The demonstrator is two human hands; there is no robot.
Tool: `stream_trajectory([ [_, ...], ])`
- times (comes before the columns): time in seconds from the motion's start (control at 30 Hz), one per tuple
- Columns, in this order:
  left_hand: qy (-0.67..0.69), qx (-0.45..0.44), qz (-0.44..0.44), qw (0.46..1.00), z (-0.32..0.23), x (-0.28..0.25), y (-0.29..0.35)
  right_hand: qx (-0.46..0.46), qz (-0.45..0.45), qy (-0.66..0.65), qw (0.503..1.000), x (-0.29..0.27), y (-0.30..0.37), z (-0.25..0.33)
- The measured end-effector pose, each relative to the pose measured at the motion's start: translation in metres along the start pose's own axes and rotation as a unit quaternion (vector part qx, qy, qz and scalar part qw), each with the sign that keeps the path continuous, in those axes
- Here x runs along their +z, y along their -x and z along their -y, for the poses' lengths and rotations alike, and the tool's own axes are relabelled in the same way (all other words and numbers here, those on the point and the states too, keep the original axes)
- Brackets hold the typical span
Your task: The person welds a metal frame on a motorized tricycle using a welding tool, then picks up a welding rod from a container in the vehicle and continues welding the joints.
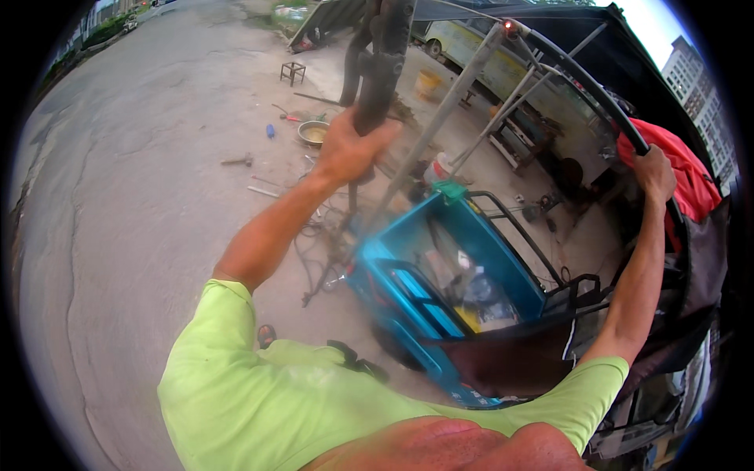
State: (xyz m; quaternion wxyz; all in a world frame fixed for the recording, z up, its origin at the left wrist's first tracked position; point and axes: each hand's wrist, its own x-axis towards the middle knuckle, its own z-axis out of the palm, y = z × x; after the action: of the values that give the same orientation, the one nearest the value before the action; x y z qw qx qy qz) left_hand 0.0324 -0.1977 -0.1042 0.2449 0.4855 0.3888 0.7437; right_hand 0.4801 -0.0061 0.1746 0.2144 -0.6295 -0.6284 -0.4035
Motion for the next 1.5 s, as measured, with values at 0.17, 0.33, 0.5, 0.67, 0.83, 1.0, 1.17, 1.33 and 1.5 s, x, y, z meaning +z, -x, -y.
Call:
stream_trajectory([
  [0.17,-0.020,-0.011,0.007,1.000,0.000,-0.013,-0.011,0.001,0.003,0.000,1.000,0.001,0.000,0.000],
  [0.33,-0.050,-0.002,0.012,0.999,0.004,-0.005,-0.016,0.003,-0.004,-0.007,1.000,-0.002,0.002,0.003],
  [0.5,-0.046,-0.002,0.014,0.999,0.008,0.009,-0.014,0.000,-0.012,-0.008,1.000,-0.003,0.003,0.003],
  [0.67,-0.037,-0.011,0.020,0.999,0.012,0.017,-0.012,0.005,-0.002,0.003,1.000,-0.006,0.004,0.005],
  [0.83,-0.024,0.001,0.012,1.000,0.012,0.021,-0.012,0.003,-0.007,-0.001,1.000,-0.010,0.008,0.006],
  [1.0,0.004,0.031,0.016,0.999,0.009,0.024,-0.016,0.000,-0.022,-0.003,1.000,-0.012,0.010,0.007],
  [1.17,0.008,0.033,0.014,0.999,0.007,0.023,-0.018,-0.010,-0.029,-0.022,0.999,-0.016,0.015,0.010],
  [1.33,-0.029,0.015,0.018,0.999,0.006,0.019,-0.016,-0.011,-0.029,-0.019,0.999,-0.020,0.017,0.012],
  [1.5,0.010,0.015,0.026,1.000,0.008,0.021,-0.013,-0.008,-0.029,-0.027,0.999,-0.018,0.016,0.011],
])
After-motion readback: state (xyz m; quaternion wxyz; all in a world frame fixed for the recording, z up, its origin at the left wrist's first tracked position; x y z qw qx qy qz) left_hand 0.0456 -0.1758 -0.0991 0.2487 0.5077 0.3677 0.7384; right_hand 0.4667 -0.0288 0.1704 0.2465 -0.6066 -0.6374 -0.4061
